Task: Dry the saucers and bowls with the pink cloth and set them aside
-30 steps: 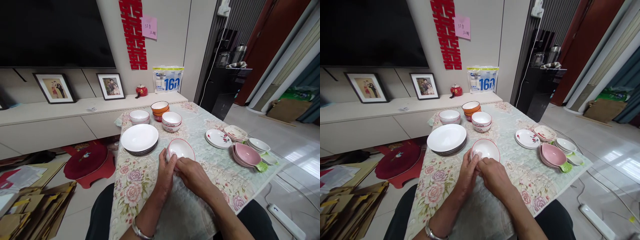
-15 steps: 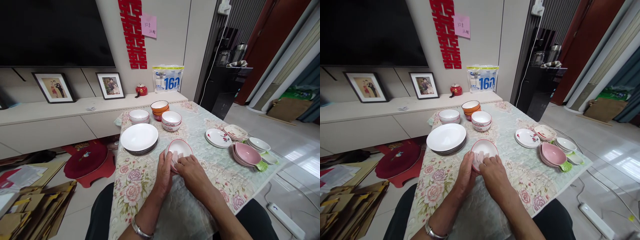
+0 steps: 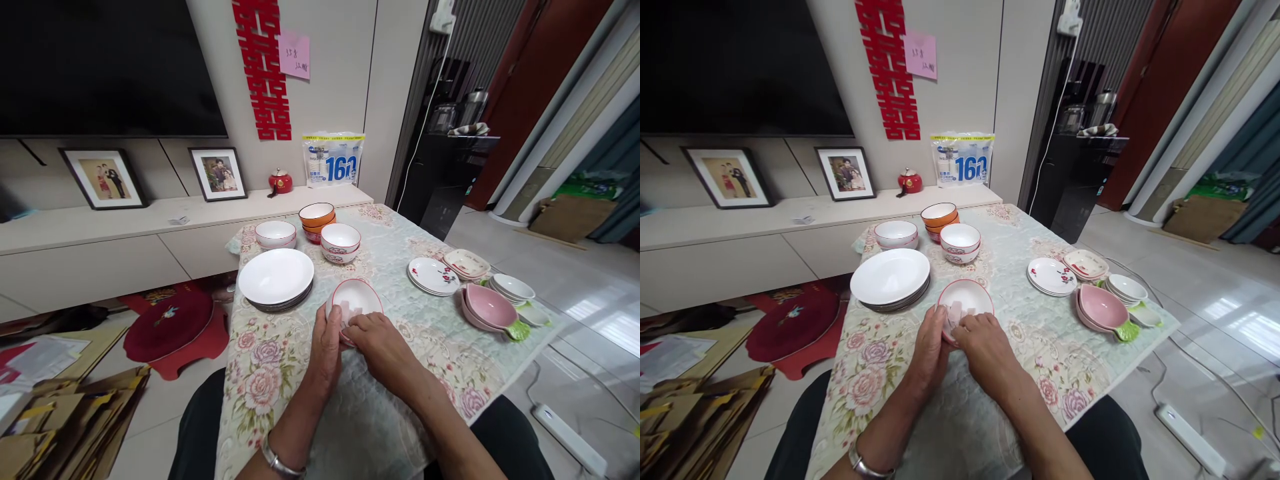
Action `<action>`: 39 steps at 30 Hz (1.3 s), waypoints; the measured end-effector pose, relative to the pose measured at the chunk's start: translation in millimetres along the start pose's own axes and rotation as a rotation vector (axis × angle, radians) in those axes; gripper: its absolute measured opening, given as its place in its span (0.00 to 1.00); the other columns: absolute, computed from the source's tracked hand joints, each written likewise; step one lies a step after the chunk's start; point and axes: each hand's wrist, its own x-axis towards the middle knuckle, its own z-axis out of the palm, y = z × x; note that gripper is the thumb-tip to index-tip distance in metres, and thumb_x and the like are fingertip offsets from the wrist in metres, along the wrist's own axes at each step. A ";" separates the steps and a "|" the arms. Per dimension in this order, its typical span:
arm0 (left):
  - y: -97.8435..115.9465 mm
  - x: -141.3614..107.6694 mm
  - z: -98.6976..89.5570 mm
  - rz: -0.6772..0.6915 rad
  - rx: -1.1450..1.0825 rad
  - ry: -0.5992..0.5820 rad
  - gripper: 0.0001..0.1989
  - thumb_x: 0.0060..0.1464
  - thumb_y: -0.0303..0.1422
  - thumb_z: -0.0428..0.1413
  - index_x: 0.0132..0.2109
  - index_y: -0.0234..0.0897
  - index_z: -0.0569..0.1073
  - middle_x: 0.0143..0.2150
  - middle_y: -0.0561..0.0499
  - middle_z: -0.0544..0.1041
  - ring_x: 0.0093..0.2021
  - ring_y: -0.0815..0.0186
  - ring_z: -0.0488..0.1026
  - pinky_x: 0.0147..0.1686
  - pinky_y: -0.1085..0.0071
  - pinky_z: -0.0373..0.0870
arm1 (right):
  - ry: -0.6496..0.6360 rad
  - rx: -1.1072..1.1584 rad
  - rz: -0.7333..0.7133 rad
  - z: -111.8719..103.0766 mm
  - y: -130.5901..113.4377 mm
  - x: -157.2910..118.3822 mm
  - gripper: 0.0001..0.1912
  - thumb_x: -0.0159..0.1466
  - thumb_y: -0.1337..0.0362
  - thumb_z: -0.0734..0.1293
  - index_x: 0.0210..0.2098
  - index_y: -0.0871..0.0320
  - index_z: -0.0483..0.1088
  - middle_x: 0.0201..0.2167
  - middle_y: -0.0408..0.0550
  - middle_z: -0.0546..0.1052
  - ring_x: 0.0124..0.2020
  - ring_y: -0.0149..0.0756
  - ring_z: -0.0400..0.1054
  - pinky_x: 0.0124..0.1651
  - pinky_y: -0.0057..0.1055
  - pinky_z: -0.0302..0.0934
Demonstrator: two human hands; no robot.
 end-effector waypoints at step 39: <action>-4.1 -1.1 7.5 -0.145 -0.376 -0.016 0.30 0.55 0.49 0.56 0.61 0.42 0.64 0.58 0.41 0.72 0.53 0.51 0.73 0.40 0.58 0.76 | 0.637 0.594 0.569 -25.4 63.2 -22.3 0.21 0.64 0.47 0.63 0.39 0.59 0.73 0.33 0.50 0.77 0.35 0.41 0.68 0.38 0.33 0.62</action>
